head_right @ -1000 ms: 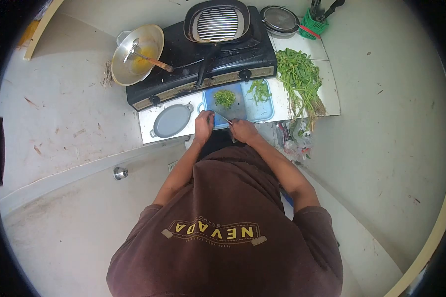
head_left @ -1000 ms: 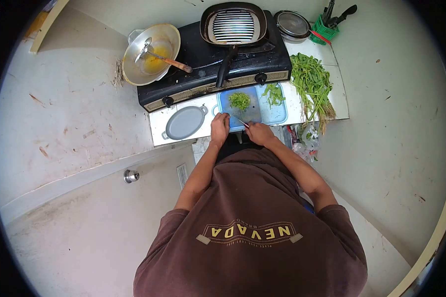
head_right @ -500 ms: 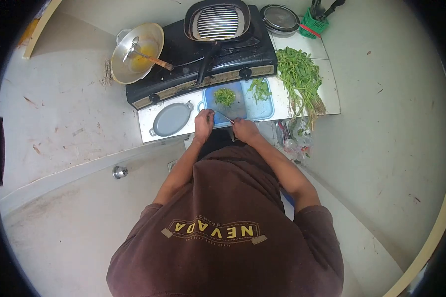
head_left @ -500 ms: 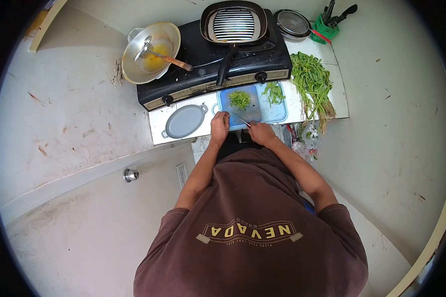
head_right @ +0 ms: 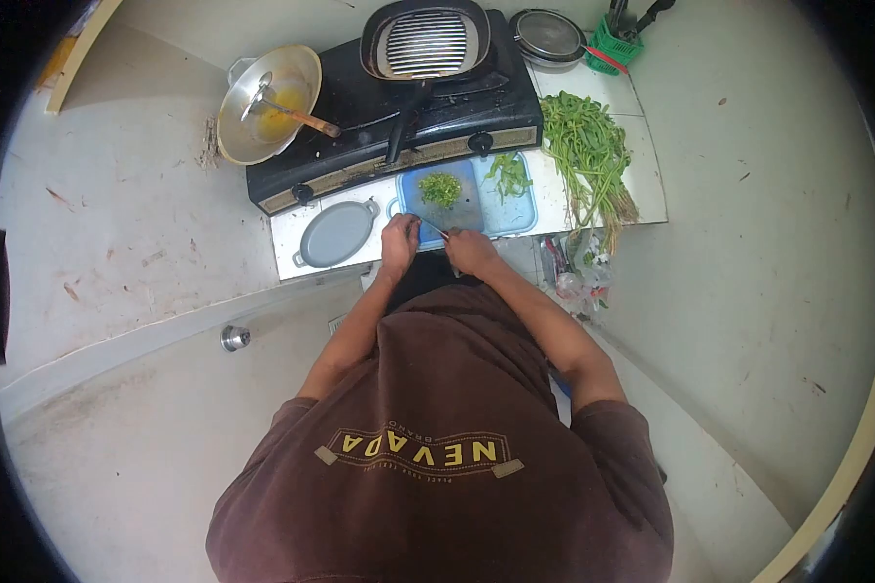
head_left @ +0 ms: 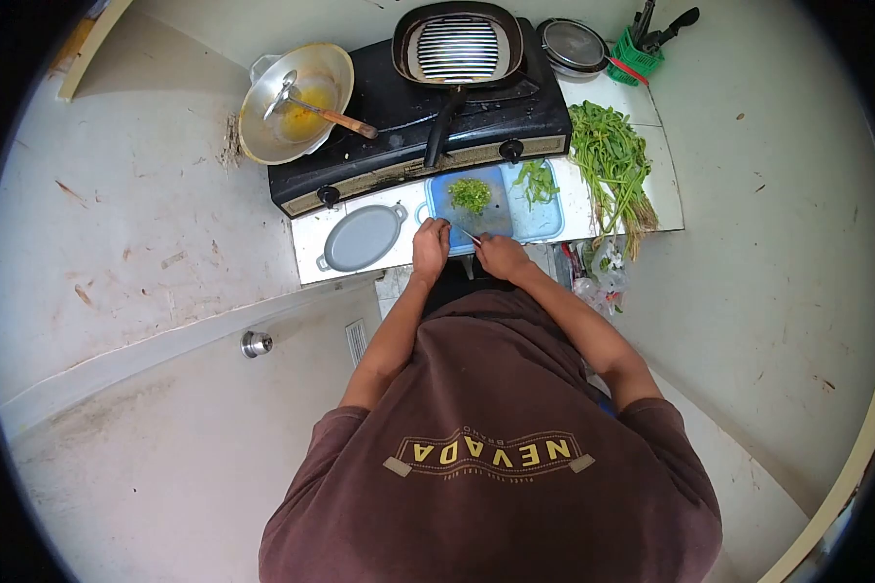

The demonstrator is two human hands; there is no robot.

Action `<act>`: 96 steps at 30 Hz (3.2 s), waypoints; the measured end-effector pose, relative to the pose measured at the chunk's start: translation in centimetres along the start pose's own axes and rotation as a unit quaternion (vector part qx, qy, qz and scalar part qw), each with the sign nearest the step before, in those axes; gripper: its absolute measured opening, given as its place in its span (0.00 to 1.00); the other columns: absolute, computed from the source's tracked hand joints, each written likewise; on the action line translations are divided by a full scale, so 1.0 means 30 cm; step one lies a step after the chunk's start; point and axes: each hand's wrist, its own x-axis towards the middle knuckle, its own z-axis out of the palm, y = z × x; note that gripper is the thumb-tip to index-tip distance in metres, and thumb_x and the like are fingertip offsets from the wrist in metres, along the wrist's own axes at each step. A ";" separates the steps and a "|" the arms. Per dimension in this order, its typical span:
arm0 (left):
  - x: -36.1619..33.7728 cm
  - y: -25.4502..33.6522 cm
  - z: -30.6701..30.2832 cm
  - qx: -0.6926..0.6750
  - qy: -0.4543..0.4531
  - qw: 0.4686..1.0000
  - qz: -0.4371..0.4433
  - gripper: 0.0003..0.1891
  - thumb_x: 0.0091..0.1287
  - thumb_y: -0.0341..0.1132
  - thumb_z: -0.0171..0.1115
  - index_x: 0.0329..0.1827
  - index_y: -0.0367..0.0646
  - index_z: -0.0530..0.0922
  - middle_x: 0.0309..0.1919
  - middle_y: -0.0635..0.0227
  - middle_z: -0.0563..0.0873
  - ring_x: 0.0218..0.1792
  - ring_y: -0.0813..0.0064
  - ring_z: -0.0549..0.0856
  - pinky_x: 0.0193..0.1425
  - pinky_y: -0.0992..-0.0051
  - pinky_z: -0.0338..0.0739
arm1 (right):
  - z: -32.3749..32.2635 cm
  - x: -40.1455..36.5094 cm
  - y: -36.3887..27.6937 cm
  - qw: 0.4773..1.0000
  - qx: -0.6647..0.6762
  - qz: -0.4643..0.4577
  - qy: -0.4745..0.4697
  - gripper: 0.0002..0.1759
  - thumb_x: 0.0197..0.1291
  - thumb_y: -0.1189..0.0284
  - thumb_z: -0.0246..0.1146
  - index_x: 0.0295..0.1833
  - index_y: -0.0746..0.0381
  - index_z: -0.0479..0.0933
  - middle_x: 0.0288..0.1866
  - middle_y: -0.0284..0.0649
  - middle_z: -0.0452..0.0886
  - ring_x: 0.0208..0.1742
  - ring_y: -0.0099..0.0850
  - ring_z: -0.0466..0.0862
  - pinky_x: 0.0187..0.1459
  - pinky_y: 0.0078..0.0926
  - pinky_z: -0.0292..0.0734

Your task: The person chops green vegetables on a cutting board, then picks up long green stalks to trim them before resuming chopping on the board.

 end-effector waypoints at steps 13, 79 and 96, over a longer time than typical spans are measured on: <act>0.001 0.005 -0.004 0.001 -0.003 1.000 -0.017 0.02 0.70 0.26 0.64 0.41 0.36 0.83 0.34 0.49 0.82 0.37 0.45 0.84 0.42 0.54 0.78 | -0.025 -0.050 0.025 1.000 0.017 0.026 -0.001 0.21 0.75 0.61 0.57 0.47 0.72 0.77 0.36 0.62 0.86 0.38 0.60 0.88 0.44 0.56 0.84; -0.017 -0.002 -0.003 0.009 -0.012 1.000 -0.014 0.03 0.69 0.23 0.61 0.41 0.35 0.83 0.36 0.50 0.82 0.39 0.44 0.84 0.45 0.54 0.79 | 0.034 0.034 0.019 0.999 0.002 -0.039 0.026 0.20 0.74 0.61 0.56 0.46 0.72 0.76 0.30 0.60 0.85 0.35 0.59 0.88 0.40 0.55 0.84; -0.017 0.010 -0.018 0.039 -0.014 0.999 0.017 0.04 0.67 0.23 0.64 0.42 0.35 0.85 0.37 0.51 0.83 0.38 0.48 0.85 0.45 0.56 0.81 | 0.005 -0.005 0.027 1.000 0.012 -0.020 -0.007 0.20 0.75 0.62 0.55 0.47 0.71 0.77 0.32 0.61 0.86 0.36 0.59 0.88 0.41 0.55 0.84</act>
